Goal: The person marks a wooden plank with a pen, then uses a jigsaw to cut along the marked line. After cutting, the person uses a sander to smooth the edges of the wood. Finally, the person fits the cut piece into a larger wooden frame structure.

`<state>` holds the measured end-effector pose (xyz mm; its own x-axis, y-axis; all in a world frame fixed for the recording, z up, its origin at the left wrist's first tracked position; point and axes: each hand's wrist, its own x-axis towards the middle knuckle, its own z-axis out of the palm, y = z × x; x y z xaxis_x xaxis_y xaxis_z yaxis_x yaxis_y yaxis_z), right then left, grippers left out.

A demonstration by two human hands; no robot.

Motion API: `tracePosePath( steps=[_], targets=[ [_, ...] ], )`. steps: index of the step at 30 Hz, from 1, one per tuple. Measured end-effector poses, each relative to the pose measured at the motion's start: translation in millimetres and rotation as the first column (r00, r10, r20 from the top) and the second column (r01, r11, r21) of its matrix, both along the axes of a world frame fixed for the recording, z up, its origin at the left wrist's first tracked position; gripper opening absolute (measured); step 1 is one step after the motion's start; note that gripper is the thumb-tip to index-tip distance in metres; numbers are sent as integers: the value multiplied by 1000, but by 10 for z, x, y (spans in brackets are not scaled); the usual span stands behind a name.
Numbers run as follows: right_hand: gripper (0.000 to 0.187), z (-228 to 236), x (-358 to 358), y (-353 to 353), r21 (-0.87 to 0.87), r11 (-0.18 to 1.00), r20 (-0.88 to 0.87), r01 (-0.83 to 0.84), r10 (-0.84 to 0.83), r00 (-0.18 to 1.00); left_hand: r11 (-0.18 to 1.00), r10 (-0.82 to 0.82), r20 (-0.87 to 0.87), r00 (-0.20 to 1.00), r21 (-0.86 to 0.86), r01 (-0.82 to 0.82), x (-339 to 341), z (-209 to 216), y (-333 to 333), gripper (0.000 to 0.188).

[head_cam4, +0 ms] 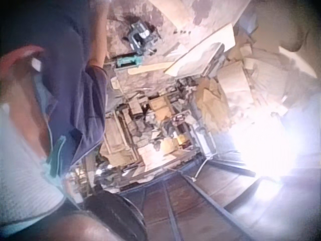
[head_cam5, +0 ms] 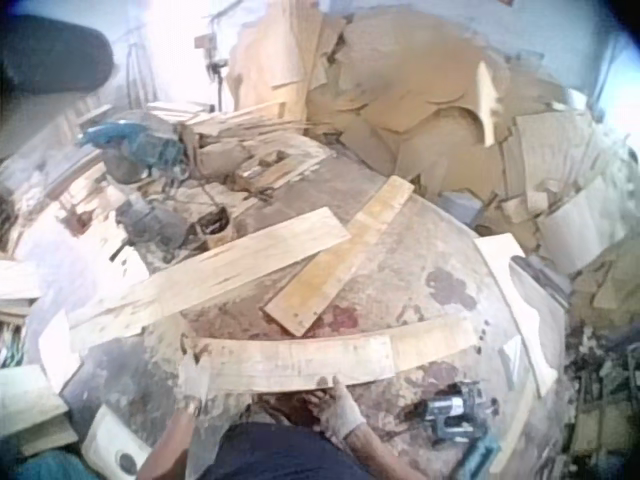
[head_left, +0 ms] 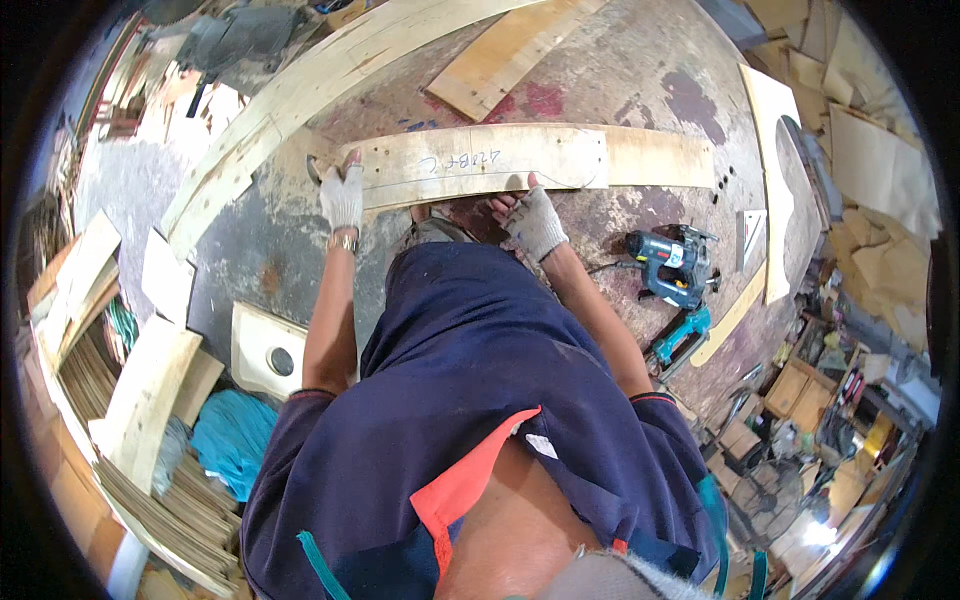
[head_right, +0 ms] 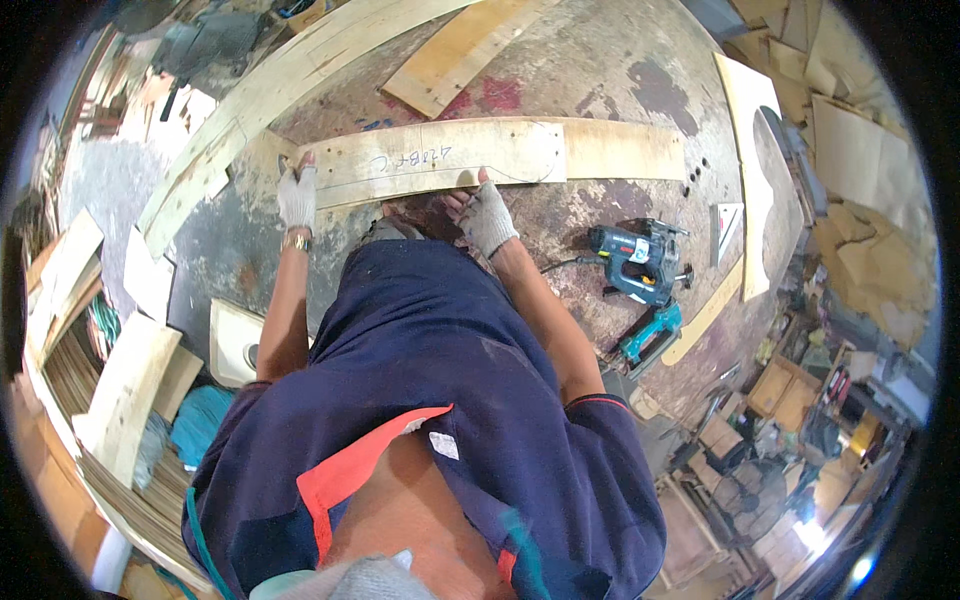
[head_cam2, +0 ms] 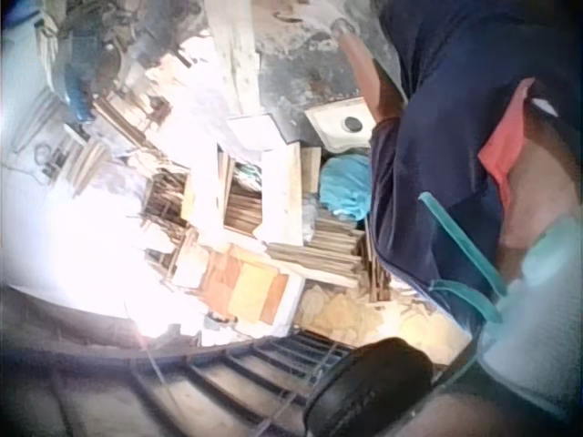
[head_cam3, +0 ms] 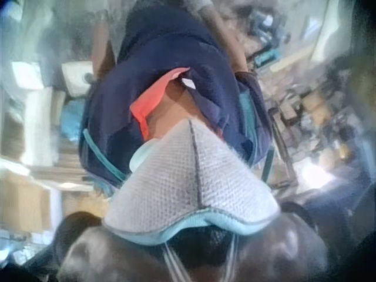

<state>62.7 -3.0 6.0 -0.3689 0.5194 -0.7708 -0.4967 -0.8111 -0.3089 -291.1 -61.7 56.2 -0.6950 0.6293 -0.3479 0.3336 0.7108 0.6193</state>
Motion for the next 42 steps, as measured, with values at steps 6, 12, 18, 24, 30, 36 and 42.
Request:
tracePosePath(
  steps=[6,12,18,24,30,36,42],
  targets=[
    [63,675,-277,61,333,885,-166,327,-286,944,722,151,-45,987,688,-79,375,437,-358,60],
    [51,2123,-183,704,797,513,478,-318,-216,851,886,-7,156,988,460,-67,294,75,-398,74],
    [37,2966,-247,1096,704,198,707,-682,-99,700,520,-470,340,815,852,-55,676,1042,24,98],
    [48,2454,-712,1116,293,-119,933,-949,-183,311,618,-48,782,621,512,-597,864,716,28,87],
    [53,1653,-111,925,481,242,863,-843,-302,405,682,19,946,325,225,-695,810,58,-186,67],
    [47,913,876,614,388,582,919,-715,-299,256,740,-75,973,216,200,-643,630,-259,-37,69],
    [43,607,1562,141,161,663,971,-731,-239,-3,979,-157,-671,725,-6,206,282,-178,-199,86]
  ],
)
